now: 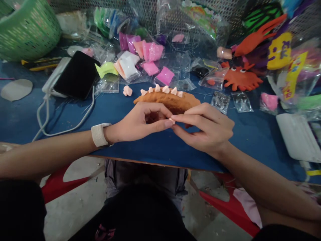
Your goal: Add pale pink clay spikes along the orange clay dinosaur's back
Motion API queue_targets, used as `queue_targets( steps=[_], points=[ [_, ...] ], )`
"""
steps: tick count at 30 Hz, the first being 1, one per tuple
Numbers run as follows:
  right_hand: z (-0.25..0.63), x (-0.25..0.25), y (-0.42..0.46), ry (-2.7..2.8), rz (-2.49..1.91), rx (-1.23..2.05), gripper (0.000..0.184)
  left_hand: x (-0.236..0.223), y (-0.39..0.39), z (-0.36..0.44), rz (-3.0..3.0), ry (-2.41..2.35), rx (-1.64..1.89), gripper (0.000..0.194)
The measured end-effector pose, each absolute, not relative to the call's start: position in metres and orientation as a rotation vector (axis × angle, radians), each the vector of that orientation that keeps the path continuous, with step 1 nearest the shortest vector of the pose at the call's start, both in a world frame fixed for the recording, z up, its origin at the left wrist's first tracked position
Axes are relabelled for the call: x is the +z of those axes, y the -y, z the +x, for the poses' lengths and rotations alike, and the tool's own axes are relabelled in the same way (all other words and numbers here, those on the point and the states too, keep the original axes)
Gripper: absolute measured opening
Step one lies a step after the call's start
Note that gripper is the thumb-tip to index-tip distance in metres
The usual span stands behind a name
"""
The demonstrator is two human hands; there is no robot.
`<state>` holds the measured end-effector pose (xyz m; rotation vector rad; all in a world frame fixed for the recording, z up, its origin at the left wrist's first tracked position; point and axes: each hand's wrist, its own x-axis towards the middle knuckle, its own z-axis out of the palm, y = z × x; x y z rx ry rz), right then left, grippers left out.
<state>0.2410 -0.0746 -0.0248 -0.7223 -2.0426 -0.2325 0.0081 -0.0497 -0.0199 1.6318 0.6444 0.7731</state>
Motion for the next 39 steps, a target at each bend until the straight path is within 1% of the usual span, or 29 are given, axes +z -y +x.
queue_targets(
  steps=[4, 8, 12, 15, 20, 25, 27, 29, 33, 36, 39],
  points=[
    [0.243, -0.025, 0.072, 2.017, -0.707, -0.229, 0.013, -0.019, 0.049, 0.008, 1.562, -0.611, 0.823, 0.039],
    [0.245, -0.029, 0.072, 2.023, -0.767, -0.181, 0.007, -0.021, 0.047, 0.008, 1.493, -0.589, 0.766, 0.039],
    [0.243, -0.031, 0.073, 2.009, -0.801, -0.134, 0.011, -0.022, 0.046, 0.008, 1.422, -0.562, 0.742, 0.039],
    [0.241, -0.032, 0.074, 1.993, -0.738, -0.092, 0.006, -0.021, 0.047, 0.008, 1.408, -0.542, 0.717, 0.038],
    [0.242, -0.033, 0.073, 1.996, -0.703, -0.056, 0.017, -0.024, 0.046, 0.008, 1.372, -0.515, 0.675, 0.040],
    [0.243, -0.034, 0.072, 2.008, -0.687, -0.027, 0.015, -0.026, 0.045, 0.006, 1.416, -0.518, 0.657, 0.039],
    [0.243, -0.034, 0.072, 1.997, -0.698, -0.023, 0.012, -0.023, 0.047, 0.005, 1.507, -0.583, 0.742, 0.038],
    [0.243, -0.034, 0.073, 1.982, -0.741, -0.014, 0.008, -0.021, 0.050, 0.003, 1.650, -0.682, 0.902, 0.036],
    [0.243, -0.034, 0.075, 1.971, -0.779, 0.042, 0.010, -0.021, 0.051, 0.000, 2.002, -0.748, 1.188, 0.020],
    [0.243, -0.034, 0.077, 1.990, -0.780, 0.066, 0.012, -0.024, 0.048, -0.001, 2.151, -0.677, 1.241, 0.014],
    [0.243, -0.032, 0.080, 1.992, -0.806, 0.059, 0.013, -0.026, 0.046, 0.000, 2.162, -0.683, 1.191, 0.020]
  ],
)
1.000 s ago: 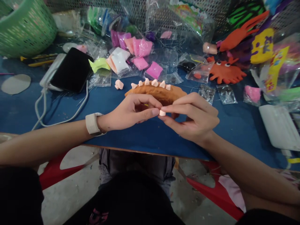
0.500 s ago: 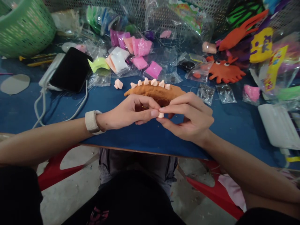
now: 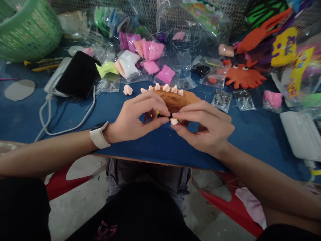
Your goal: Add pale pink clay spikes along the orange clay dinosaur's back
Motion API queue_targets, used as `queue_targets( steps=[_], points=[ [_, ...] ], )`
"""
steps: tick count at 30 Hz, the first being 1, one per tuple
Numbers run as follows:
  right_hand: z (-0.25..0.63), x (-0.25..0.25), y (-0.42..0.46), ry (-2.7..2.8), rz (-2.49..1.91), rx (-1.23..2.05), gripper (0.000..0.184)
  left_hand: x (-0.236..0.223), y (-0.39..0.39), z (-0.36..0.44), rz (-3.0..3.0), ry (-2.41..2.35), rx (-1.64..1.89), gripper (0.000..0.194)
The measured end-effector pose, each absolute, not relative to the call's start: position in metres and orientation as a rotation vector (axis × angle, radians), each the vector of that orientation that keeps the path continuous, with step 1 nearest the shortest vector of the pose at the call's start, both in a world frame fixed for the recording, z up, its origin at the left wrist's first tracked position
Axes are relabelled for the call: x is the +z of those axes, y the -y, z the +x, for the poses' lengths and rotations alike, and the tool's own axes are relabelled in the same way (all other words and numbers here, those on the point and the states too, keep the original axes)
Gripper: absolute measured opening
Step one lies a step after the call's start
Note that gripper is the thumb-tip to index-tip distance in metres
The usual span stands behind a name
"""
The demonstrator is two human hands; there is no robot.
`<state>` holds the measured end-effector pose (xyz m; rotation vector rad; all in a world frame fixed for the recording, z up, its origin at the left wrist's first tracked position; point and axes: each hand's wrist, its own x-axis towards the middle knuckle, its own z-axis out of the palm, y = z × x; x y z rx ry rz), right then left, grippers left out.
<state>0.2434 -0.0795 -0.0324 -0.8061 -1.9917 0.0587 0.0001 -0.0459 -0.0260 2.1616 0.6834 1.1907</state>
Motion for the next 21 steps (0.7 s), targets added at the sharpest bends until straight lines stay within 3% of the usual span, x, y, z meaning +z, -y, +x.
queue_targets(
  steps=[16, 21],
  points=[
    [0.2396, -0.0305, 0.0788, 1.964, -0.709, 0.101, 0.020, -0.0261, 0.0503, 0.0003, 2.225, -0.655, 1.211, 0.013],
    [0.2386, -0.0308, 0.0765, 1.918, -0.680, 0.095, 0.012, -0.0266, 0.0484, -0.0005, 2.300, -0.533, 1.262, 0.008]
  ],
)
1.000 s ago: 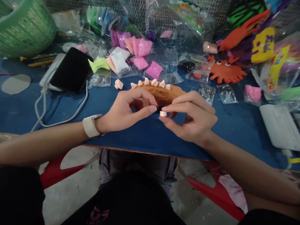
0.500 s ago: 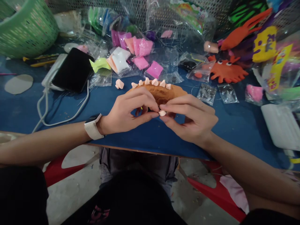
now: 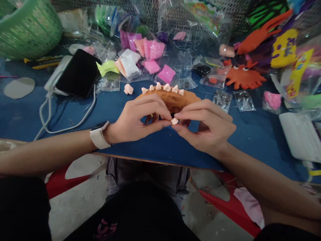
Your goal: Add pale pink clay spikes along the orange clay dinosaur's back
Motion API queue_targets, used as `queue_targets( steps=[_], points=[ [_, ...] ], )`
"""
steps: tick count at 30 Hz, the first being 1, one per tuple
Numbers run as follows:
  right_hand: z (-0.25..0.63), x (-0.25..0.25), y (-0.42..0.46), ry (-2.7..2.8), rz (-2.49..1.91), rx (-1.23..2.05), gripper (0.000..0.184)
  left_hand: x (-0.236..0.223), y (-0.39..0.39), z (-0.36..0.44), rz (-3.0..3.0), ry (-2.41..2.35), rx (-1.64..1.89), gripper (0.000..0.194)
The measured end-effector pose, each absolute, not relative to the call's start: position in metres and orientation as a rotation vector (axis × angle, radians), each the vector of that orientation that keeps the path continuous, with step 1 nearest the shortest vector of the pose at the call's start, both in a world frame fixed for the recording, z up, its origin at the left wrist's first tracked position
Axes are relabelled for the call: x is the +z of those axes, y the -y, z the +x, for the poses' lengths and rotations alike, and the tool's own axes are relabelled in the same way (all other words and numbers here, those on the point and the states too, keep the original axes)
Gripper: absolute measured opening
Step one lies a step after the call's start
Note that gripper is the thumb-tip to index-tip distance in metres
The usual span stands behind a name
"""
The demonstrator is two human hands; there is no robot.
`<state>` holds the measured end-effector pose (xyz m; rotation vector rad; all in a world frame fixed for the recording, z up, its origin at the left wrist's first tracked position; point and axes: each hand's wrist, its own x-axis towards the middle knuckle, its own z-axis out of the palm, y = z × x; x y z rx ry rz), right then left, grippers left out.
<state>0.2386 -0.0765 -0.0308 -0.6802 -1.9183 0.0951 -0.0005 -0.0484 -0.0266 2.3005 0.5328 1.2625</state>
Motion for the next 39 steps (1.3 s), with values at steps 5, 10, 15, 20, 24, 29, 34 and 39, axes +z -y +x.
queue_targets(
  steps=[5, 10, 15, 20, 24, 29, 34, 39],
  points=[
    [0.2386, -0.0311, 0.0761, 1.919, -0.686, 0.091, 0.011, -0.0267, 0.0464, -0.0025, 2.348, -0.457, 1.263, 0.005],
    [0.2390, -0.0310, 0.0765, 1.903, -0.700, 0.110, 0.013, -0.0255, 0.0460, -0.0028, 2.348, -0.446, 1.277, 0.006],
    [0.2395, -0.0298, 0.0763, 1.921, -0.675, 0.082, 0.011, -0.0266, 0.0461, -0.0033, 2.348, -0.484, 1.316, 0.006],
    [0.2401, -0.0287, 0.0765, 1.931, -0.667, 0.094, 0.013, -0.0272, 0.0474, -0.0037, 2.359, -0.545, 1.301, 0.006],
    [0.2400, -0.0274, 0.0766, 1.918, -0.668, 0.076, 0.013, -0.0264, 0.0484, -0.0041, 2.361, -0.514, 1.318, 0.006],
    [0.2405, -0.0271, 0.0771, 1.940, -0.686, 0.061, 0.011, -0.0261, 0.0480, -0.0048, 2.391, -0.521, 1.305, 0.008],
    [0.2407, -0.0288, 0.0779, 1.943, -0.715, 0.061, 0.009, -0.0272, 0.0471, -0.0047, 2.399, -0.509, 1.335, 0.006],
    [0.2412, -0.0263, 0.0783, 1.953, -0.666, 0.064, 0.018, -0.0273, 0.0468, -0.0051, 2.413, -0.482, 1.339, 0.006]
  ],
)
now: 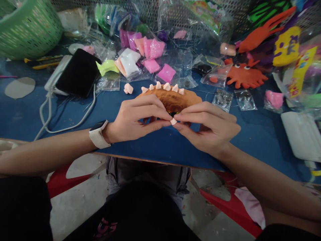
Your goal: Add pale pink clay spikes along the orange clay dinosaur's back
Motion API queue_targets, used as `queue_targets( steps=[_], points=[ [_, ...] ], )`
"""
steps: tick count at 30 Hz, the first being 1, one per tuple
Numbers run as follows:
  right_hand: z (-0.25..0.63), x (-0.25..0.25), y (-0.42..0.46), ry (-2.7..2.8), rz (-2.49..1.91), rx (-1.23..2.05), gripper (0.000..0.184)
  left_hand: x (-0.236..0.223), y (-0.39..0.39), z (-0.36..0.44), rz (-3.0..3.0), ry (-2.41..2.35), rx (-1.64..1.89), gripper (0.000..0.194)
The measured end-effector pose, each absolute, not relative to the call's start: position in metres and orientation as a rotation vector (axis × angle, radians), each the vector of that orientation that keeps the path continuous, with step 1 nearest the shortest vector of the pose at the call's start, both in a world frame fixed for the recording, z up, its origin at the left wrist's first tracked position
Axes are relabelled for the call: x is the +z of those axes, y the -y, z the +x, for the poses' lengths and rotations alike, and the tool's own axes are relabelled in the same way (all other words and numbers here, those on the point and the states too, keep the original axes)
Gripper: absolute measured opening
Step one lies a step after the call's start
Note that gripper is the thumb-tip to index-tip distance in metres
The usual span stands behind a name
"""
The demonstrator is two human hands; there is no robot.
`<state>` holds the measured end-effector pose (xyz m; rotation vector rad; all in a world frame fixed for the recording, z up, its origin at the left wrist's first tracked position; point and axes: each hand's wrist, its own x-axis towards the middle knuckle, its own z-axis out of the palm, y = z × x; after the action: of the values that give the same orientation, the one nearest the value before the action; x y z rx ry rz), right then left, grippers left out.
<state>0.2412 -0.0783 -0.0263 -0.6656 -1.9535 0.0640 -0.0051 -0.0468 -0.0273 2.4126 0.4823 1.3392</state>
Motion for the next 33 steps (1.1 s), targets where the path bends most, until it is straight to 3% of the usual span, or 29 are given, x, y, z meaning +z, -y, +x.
queue_targets(
  steps=[13, 20, 33],
  points=[
    [0.2406, -0.0249, 0.0795, 1.946, -0.698, 0.003, 0.020, -0.0273, 0.0478, -0.0045, 2.414, -0.488, 1.412, 0.011],
    [0.2439, -0.0258, 0.0780, 1.959, -0.629, -0.073, 0.024, -0.0254, 0.0501, -0.0004, 2.185, -0.613, 1.211, 0.025],
    [0.2469, -0.0248, 0.0789, 2.044, -0.676, -0.185, 0.017, -0.0223, 0.0508, 0.0024, 1.898, -0.558, 1.005, 0.032]
  ],
)
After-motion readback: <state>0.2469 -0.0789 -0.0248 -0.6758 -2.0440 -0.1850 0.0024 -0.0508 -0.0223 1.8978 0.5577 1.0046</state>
